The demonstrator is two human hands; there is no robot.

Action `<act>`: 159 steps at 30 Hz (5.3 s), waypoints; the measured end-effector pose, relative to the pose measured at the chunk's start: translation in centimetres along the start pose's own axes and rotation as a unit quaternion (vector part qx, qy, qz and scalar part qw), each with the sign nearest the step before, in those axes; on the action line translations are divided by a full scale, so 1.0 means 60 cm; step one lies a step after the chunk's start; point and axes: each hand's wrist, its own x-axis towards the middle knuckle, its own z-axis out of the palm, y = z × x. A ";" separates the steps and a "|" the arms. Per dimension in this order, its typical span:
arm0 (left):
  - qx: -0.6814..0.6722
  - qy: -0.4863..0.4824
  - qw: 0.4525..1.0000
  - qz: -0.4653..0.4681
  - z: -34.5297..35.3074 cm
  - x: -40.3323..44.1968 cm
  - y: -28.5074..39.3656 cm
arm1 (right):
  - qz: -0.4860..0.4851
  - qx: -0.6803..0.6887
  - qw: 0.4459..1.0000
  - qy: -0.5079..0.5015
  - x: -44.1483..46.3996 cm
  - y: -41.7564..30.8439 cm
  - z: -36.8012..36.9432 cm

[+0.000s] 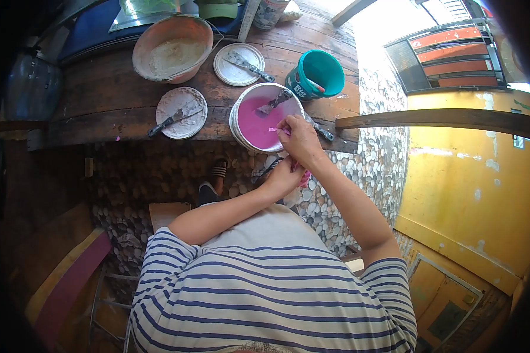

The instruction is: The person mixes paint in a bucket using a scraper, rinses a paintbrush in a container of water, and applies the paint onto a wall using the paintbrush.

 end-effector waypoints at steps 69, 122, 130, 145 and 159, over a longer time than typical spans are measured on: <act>0.471 0.411 0.718 0.306 -0.426 0.393 0.103 | 0.137 0.447 0.875 0.131 -0.074 0.060 -0.050; 0.237 0.132 0.946 0.176 -0.321 0.073 0.105 | -0.114 -0.097 0.977 0.154 0.055 0.006 0.030; 0.342 0.143 0.885 0.281 -0.269 0.045 0.135 | -0.069 -0.108 0.978 0.163 0.004 -0.004 0.012; 0.422 0.145 0.825 0.346 -0.253 -0.005 0.151 | -0.047 -0.059 0.969 0.235 -0.054 0.014 0.039; 0.428 0.136 0.824 0.346 -0.249 -0.013 0.151 | -0.026 -0.147 0.982 0.119 -0.050 0.007 0.065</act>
